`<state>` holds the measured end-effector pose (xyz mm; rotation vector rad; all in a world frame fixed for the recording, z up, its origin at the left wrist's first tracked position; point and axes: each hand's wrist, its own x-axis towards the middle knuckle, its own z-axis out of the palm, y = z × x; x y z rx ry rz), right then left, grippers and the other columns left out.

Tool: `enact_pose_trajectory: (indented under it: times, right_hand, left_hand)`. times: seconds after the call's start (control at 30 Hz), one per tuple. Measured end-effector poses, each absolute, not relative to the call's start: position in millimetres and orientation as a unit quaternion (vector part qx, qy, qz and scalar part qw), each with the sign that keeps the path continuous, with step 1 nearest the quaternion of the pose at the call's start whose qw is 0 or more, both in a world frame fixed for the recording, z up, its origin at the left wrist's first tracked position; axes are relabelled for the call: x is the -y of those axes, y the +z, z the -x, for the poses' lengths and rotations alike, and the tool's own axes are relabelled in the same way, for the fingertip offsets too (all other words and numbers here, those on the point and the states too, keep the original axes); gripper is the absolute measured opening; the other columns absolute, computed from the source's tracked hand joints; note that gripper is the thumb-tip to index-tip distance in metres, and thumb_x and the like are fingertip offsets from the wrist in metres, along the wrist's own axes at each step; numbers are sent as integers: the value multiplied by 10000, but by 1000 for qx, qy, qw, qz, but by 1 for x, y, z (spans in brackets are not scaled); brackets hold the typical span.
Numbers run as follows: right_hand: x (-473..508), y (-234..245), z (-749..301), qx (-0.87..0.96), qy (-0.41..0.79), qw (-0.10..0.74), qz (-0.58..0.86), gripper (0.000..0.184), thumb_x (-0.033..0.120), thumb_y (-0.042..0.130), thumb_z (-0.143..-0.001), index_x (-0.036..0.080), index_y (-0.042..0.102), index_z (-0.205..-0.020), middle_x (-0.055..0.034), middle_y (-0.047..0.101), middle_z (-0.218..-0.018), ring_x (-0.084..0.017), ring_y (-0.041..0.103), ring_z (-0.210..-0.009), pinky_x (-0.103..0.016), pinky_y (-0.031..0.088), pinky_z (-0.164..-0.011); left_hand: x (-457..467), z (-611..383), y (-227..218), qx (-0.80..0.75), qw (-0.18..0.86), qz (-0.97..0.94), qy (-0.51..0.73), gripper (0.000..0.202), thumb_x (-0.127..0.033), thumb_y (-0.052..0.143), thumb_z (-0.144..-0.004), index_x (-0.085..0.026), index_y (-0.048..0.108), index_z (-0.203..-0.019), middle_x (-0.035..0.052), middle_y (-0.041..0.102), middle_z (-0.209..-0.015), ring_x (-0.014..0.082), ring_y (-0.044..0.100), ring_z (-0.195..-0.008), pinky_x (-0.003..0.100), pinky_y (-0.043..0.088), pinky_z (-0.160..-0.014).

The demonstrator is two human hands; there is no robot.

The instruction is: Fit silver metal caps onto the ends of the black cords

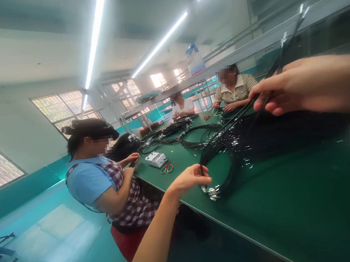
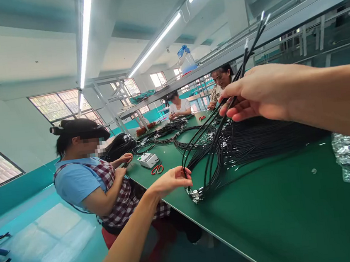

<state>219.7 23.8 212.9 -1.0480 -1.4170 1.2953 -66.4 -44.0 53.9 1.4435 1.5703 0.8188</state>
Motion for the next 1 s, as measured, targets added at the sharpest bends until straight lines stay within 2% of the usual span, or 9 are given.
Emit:
enact_pose_trajectory:
  times: [0.07,0.13,0.23,0.33,0.47,0.63,0.73,0.83,1.0]
  right_hand:
    - [-27,214,-219,549,537,483,421,206,107,571,-865,126,634,-670,-73,637,-629,-116,588,-477,-173,518,-404]
    - [-29,215,-219,523,554,500,412,164,102,582,-855,131,633,-702,-56,634,-632,-122,598,-480,-206,556,-448]
    - [-26,217,-219,500,573,510,402,149,65,571,-847,133,626,-727,-61,651,-675,-119,610,-494,-207,565,-475]
    - [-18,219,-220,508,569,505,403,175,69,550,-861,140,628,-721,-74,665,-699,-127,622,-512,-205,560,-467]
    - [-13,220,-226,579,514,478,416,216,128,579,-871,127,647,-666,-80,656,-649,-120,589,-471,-178,499,-383]
    - [-23,209,-230,652,442,455,414,240,238,632,-868,138,628,-650,-88,641,-603,-95,532,-415,-173,430,-331]
    - [-28,205,-228,670,425,448,412,243,265,615,-883,144,615,-672,-79,628,-578,-65,467,-366,-158,346,-292]
    - [-29,206,-224,677,446,439,388,233,275,598,-893,135,627,-708,-73,629,-598,-53,469,-378,-148,331,-302]
    - [-26,204,-219,699,407,437,393,298,297,595,-898,134,593,-648,-78,631,-597,-46,426,-354,-164,280,-285]
  left_hand:
    - [53,59,50,-613,408,-583,342,929,-392,883,-493,-180,423,-1272,96,517,-1140,214,596,-1061,320,483,-884]
    - [61,49,44,-617,385,-592,348,1188,-351,907,-449,-213,231,-1416,134,400,-1273,245,514,-1178,350,450,-946]
    - [66,37,34,-643,313,-602,354,1273,-376,895,-472,-205,122,-1469,159,359,-1303,269,501,-1158,386,450,-933]
    - [62,35,28,-649,285,-594,379,1069,-334,847,-554,-192,250,-1429,138,419,-1239,252,554,-1051,377,474,-860]
    - [54,47,35,-609,357,-588,395,640,-211,722,-656,-161,457,-1236,88,527,-1068,228,624,-957,306,502,-731]
    - [53,66,46,-570,406,-578,420,354,-229,625,-725,-145,545,-1060,60,585,-944,206,678,-856,358,506,-805]
    - [51,73,46,-572,395,-572,435,287,-279,607,-758,-142,565,-1007,53,596,-904,184,675,-779,367,504,-795]
    - [52,78,48,-577,387,-575,432,309,-285,591,-767,-145,569,-1042,54,615,-917,164,657,-727,350,500,-763]
    - [59,86,58,-589,382,-597,388,342,-133,508,-681,-132,639,-997,44,658,-896,107,570,-640,272,456,-701]
